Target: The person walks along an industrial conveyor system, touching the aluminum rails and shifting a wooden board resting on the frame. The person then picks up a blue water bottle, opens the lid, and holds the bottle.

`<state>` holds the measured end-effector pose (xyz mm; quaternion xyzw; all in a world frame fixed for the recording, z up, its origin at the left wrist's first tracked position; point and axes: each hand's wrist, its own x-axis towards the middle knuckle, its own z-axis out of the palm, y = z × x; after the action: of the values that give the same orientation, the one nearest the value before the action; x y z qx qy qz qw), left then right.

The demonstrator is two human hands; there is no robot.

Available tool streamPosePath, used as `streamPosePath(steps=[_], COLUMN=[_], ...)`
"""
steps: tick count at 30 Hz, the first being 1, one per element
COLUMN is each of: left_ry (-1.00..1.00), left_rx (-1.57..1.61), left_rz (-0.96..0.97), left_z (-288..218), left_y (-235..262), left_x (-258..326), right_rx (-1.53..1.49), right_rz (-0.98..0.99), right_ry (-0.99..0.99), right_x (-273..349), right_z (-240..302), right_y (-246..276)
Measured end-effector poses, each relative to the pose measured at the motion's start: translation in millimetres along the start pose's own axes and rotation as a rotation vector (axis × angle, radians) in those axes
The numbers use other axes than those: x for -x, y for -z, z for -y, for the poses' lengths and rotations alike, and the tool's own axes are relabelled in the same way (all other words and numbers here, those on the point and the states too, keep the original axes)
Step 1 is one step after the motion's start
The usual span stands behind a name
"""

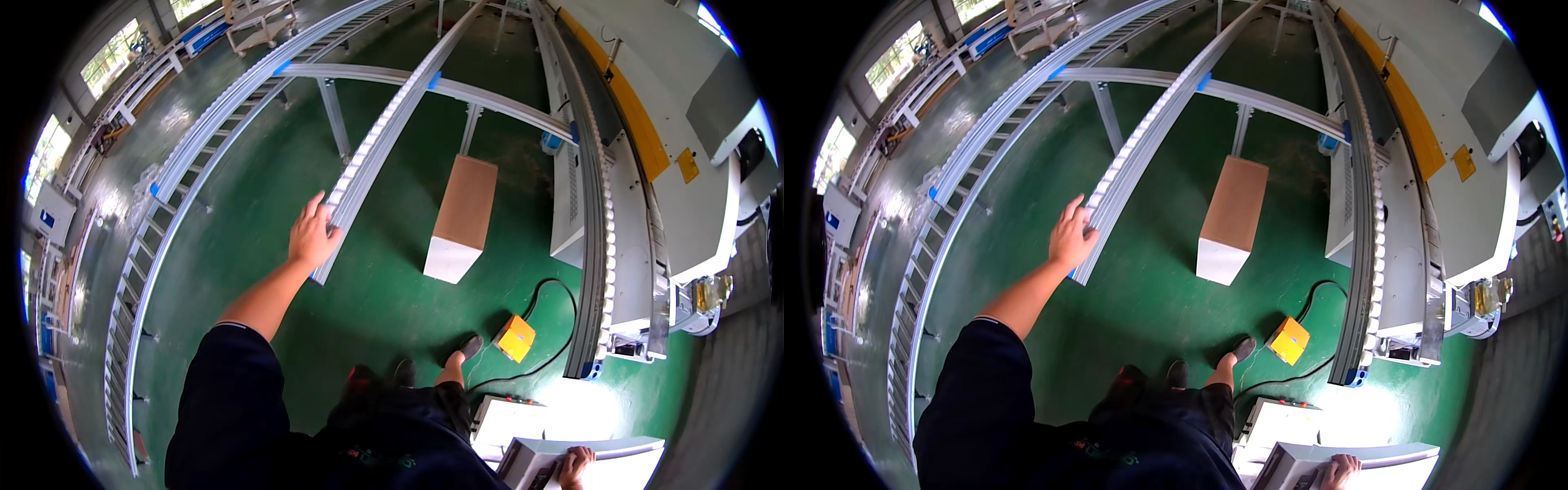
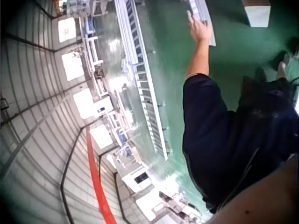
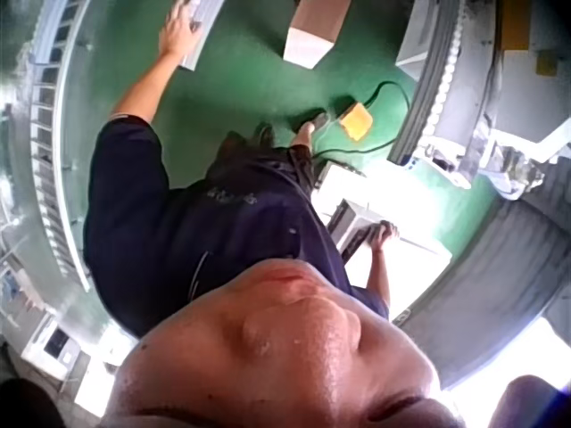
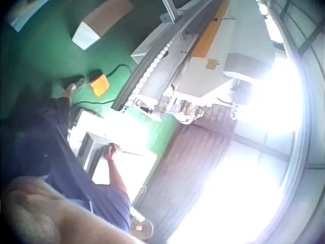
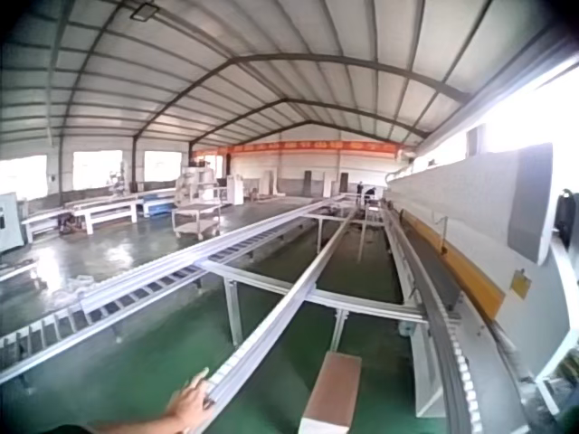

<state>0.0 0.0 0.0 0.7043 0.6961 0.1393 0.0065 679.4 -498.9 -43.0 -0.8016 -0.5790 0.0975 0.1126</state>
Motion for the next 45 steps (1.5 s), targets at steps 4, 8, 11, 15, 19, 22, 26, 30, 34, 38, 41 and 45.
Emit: streamPosePath(steps=[4,8,11,15,19,22,26,30,34,38,41,45], left_ry=[-0.066,-0.048,-0.081,-0.109,-0.066,-0.098,-0.042,-0.142,-0.129,-0.206,-0.083,-0.121], left_rx=[-0.011,0.003,-0.002,0.077,0.071,0.047,0.085,0.034,0.007,0.030,0.039,0.101], left_rz=[-0.114,-0.049,-0.040,-0.140,-0.263,-0.294,-0.156,-0.255,-0.037,-0.135,-0.143,-0.239], left_z=[-9,-2,2,-4,22,12,-1,-14,-3,0,5,6], left_y=[11,11,4,-7,-12,-11,-3,10,8,4,-6,-7], left_x=[-5,3,-3,-5,7,4,3,1,0,2,2,3], right_rx=[0.004,0.026,0.045,0.041,0.084,0.110,0.141,0.114,0.003,0.001,-0.043,0.020], right_rz=[-0.045,-0.027,-0.011,-0.013,-0.037,-0.114,-0.068,-0.062,-0.027,-0.066,-0.114,-0.029], right_ry=[0.070,0.065,0.067,0.022,0.120,0.091,0.223,0.128,-0.012,0.012,0.026,0.014], right_x=[0,-5,-2,7,17,5,13,11,-1,0,10,15], right_z=[-2,9,-1,-3,-17,-24,-29,-12,15,20,-11,-29], right_y=[-17,-6,-6,5,-20,-33,-29,-26,-13,-13,-31,-40])
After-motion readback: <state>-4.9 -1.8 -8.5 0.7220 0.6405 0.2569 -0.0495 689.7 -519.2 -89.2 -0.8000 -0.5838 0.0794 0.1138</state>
